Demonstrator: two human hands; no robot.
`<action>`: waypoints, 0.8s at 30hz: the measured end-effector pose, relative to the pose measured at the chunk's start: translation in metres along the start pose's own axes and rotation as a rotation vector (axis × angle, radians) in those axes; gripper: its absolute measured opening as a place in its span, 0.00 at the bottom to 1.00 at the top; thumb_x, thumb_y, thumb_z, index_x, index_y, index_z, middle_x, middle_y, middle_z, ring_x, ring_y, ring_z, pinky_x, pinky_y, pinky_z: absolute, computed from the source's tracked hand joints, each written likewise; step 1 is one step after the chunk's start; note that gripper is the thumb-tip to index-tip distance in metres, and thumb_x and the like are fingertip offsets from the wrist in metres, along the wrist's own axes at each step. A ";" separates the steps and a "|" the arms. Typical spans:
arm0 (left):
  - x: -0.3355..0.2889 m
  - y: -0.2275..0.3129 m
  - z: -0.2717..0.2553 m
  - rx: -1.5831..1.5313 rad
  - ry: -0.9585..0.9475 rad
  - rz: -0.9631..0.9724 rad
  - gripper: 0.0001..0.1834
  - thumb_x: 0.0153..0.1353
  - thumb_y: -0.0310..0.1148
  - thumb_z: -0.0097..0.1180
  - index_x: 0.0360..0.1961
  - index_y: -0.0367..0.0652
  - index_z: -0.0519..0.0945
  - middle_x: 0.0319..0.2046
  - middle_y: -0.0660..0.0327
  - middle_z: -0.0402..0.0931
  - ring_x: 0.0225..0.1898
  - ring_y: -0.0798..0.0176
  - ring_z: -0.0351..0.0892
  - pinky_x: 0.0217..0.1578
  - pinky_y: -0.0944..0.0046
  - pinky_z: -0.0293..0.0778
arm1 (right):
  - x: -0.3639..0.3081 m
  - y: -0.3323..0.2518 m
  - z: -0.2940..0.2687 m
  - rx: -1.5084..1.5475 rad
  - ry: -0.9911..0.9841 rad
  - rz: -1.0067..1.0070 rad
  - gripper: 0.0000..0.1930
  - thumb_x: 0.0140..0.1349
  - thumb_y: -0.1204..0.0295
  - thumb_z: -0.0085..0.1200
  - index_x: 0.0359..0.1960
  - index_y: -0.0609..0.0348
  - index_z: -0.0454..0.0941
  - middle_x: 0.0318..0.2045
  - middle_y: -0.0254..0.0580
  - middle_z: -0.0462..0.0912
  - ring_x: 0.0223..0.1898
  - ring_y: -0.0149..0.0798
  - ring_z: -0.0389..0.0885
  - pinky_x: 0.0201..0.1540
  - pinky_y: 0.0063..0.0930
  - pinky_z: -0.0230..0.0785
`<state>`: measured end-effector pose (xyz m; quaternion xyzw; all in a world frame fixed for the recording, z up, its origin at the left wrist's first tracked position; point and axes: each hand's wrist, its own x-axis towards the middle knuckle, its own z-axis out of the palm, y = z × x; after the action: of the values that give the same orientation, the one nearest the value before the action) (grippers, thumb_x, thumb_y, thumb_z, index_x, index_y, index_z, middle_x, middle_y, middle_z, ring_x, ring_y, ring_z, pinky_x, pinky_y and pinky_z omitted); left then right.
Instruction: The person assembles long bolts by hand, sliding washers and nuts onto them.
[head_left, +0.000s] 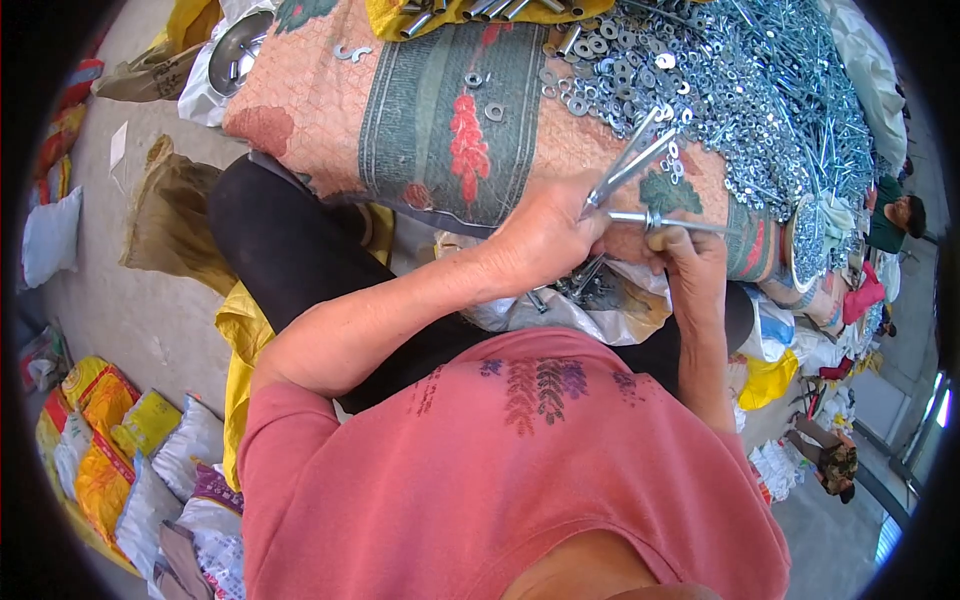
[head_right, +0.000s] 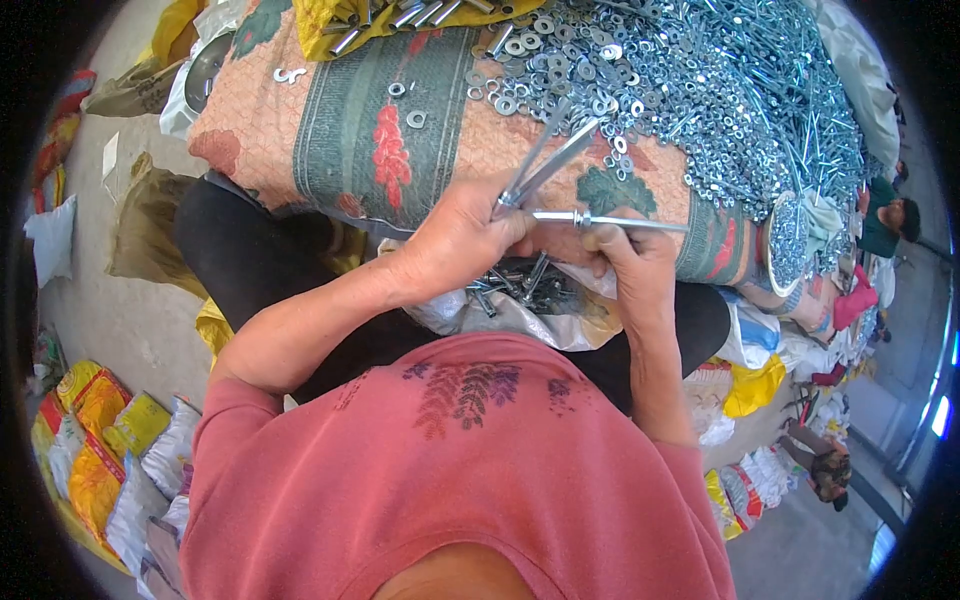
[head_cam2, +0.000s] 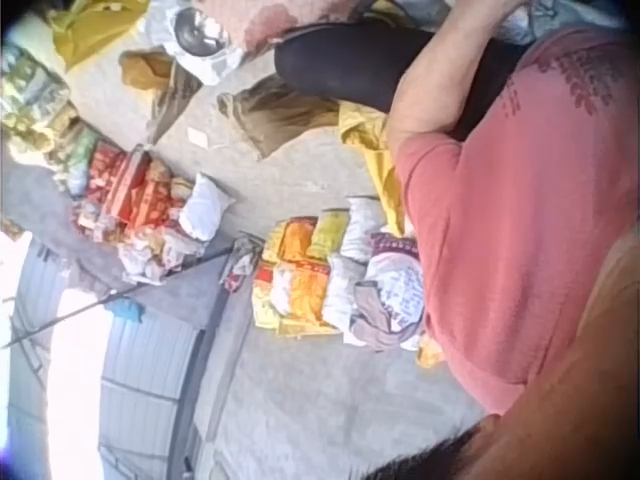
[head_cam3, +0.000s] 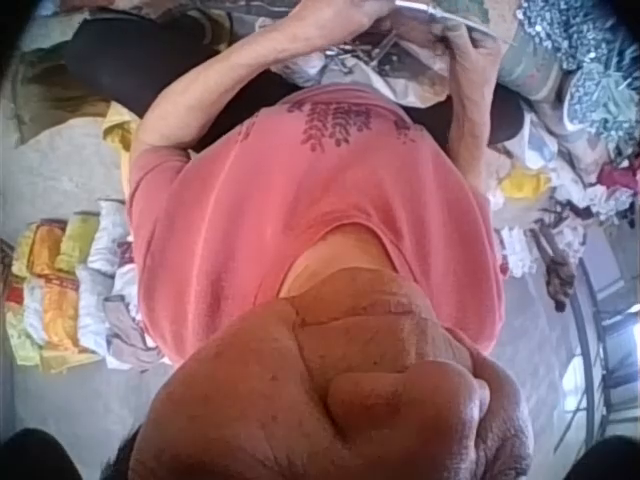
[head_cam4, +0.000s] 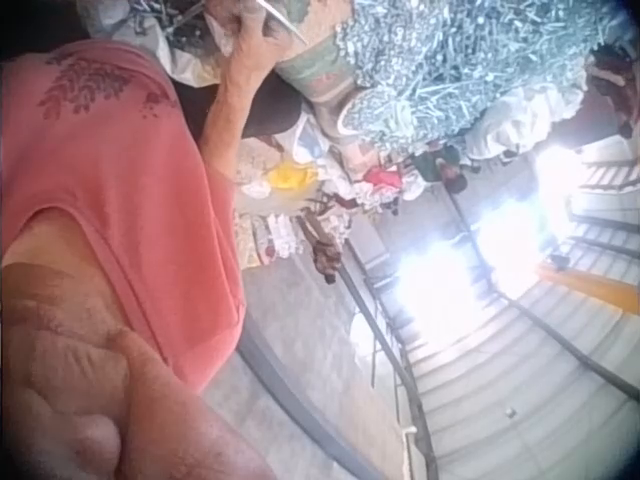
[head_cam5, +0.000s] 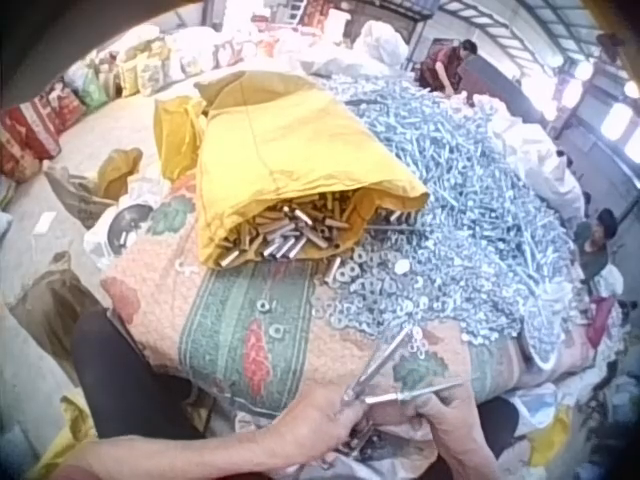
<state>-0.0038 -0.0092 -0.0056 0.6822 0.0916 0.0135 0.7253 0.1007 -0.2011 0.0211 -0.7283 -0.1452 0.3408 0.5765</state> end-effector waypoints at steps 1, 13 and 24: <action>0.002 0.002 -0.002 -0.076 0.020 -0.017 0.04 0.57 0.26 0.49 0.32 0.37 0.73 0.18 0.62 0.75 0.22 0.72 0.72 0.24 0.68 0.68 | -0.001 0.000 0.000 0.003 0.003 -0.002 0.18 0.57 0.65 0.58 0.43 0.67 0.74 0.29 0.41 0.79 0.25 0.26 0.73 0.28 0.15 0.68; 0.003 0.015 -0.004 -0.315 -0.232 -0.294 0.04 0.57 0.29 0.51 0.29 0.40 0.74 0.15 0.66 0.70 0.14 0.77 0.64 0.15 0.75 0.59 | -0.006 -0.011 0.017 0.198 0.057 -0.111 0.14 0.59 0.73 0.54 0.45 0.66 0.72 0.28 0.38 0.78 0.27 0.28 0.75 0.28 0.16 0.66; -0.006 0.001 0.007 0.047 -0.048 0.046 0.07 0.55 0.25 0.53 0.34 0.36 0.71 0.21 0.55 0.73 0.22 0.53 0.74 0.23 0.58 0.68 | -0.007 -0.008 0.036 0.144 0.160 -0.014 0.06 0.62 0.70 0.52 0.36 0.59 0.74 0.21 0.28 0.73 0.20 0.18 0.68 0.21 0.11 0.57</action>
<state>-0.0085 -0.0166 -0.0037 0.7010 0.0591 0.0116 0.7106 0.0728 -0.1765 0.0269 -0.7089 -0.0789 0.2869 0.6395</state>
